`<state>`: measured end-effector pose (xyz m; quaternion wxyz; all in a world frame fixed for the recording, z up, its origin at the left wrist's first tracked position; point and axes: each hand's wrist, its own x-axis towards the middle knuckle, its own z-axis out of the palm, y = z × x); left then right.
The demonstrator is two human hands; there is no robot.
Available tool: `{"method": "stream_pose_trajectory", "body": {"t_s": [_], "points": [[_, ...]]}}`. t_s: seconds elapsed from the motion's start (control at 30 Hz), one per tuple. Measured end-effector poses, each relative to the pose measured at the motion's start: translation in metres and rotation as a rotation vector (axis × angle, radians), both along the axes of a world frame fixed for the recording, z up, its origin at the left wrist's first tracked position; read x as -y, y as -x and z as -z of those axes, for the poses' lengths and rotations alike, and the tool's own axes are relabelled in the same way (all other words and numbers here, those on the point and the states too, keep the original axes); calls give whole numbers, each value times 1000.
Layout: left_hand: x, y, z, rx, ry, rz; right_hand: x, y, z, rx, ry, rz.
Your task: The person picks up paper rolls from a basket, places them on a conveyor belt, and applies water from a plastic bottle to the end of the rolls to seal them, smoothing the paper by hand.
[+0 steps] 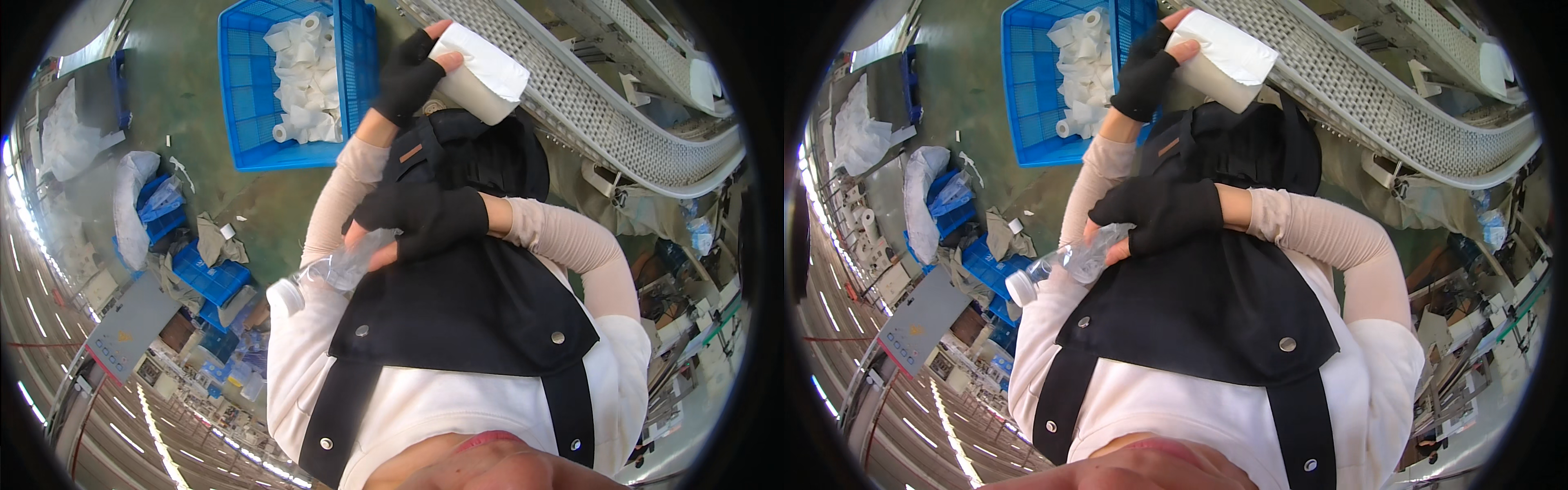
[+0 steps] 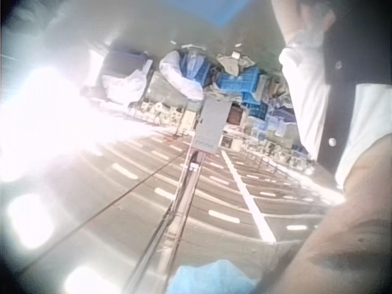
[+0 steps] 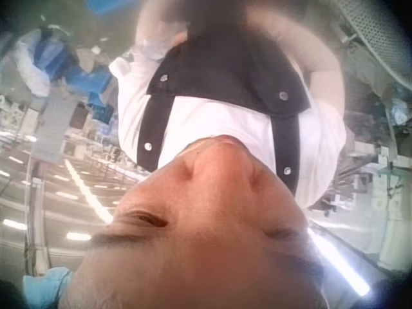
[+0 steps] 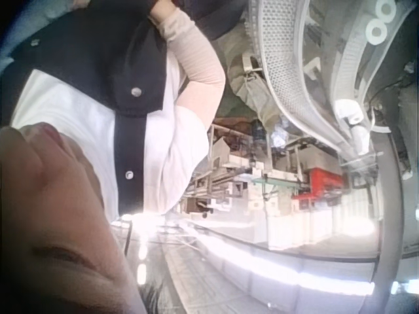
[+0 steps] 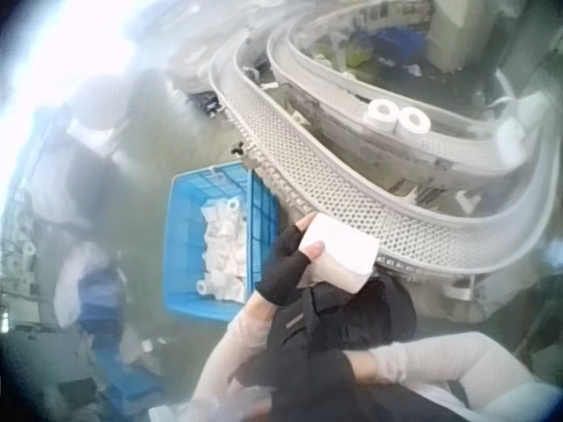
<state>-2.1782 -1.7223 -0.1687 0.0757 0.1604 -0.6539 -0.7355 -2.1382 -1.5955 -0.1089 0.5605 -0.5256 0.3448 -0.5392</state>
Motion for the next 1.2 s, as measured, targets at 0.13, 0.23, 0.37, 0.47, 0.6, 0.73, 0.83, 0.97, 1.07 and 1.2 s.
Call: {"method": "stream_pose_trajectory", "body": {"t_s": [0.13,0.23,0.37,0.47,0.6,0.73,0.83,0.97,1.07,1.2], "points": [[8,10,-31,-174,-84,24,-2,2,-2,-170,55,-21],[18,23,-37,-323,171,97,0,2,-7,-250,23,-101],[31,17,-44,-398,258,178,-11,2,0,-102,-3,38],[47,6,-51,-321,371,144,-42,47,30,373,-386,-212],[66,-19,-59,-219,151,187,-100,108,12,432,-394,144],[61,-28,-72,6,-142,349,-147,148,-66,-794,-663,499],[53,-28,-54,-244,-13,387,-147,163,-87,-1039,-655,256],[41,-26,-54,-222,0,392,-129,165,-94,-1224,-178,230],[39,-21,-46,-226,8,409,-113,170,-101,-1123,-346,82],[43,-22,-46,-182,1,444,-98,174,-106,-1194,-411,9]]}}
